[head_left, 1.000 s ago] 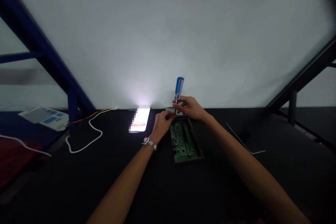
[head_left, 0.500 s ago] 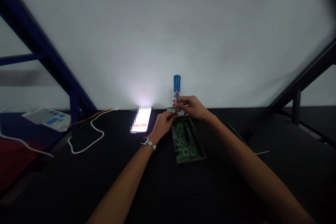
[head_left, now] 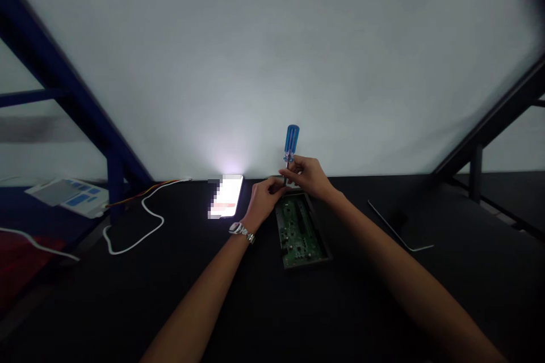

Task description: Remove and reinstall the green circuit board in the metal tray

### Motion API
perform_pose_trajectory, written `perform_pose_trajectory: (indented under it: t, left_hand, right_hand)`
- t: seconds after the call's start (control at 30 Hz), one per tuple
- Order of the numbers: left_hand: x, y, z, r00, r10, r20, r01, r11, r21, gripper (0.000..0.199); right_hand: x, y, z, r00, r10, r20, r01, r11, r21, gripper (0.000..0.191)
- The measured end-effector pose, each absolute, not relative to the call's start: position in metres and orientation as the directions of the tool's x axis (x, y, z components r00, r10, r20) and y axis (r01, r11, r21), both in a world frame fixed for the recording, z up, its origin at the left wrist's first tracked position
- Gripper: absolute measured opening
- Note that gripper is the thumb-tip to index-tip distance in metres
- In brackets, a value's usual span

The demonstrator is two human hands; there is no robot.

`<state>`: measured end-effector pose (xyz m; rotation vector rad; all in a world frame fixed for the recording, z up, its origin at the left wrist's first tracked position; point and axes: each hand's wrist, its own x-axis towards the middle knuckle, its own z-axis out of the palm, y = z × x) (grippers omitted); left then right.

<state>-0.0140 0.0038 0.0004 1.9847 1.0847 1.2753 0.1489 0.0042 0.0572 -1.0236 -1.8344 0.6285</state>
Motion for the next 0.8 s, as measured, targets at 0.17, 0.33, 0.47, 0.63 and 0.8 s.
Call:
perform_pose_trajectory:
  t: [0.17, 0.33, 0.47, 0.63, 0.8]
  left_hand:
    - [-0.011, -0.002, -0.004, 0.201, 0.833, 0.516, 0.33, -0.554, 0.765, 0.017]
    - [-0.012, -0.004, -0.006, 0.191, 0.841, 0.507, 0.326, -0.541, 0.775, 0.018]
    - [-0.012, -0.003, -0.006, 0.202, 0.832, 0.517, 0.343, -0.555, 0.758, 0.017]
    - [-0.014, -0.003, -0.007, 0.237, 0.826, 0.511, 0.322, -0.563, 0.761, 0.02]
    - [-0.018, -0.001, -0.007, 0.302, 0.814, 0.496, 0.31, -0.576, 0.756, 0.024]
  right_hand:
    - [0.15, 0.0, 0.049, -0.2, 0.867, 0.456, 0.41, 0.497, -0.765, 0.022]
    - [0.159, -0.007, 0.049, -0.294, 0.849, 0.439, 0.436, 0.527, -0.729, 0.018]
    - [0.155, -0.007, 0.053, -0.316, 0.857, 0.407, 0.399, 0.509, -0.763, 0.027]
    - [0.15, -0.007, 0.061, -0.351, 0.871, 0.343, 0.35, 0.462, -0.815, 0.03]
    - [0.155, -0.005, 0.063, -0.361, 0.856, 0.372, 0.349, 0.493, -0.797, 0.021]
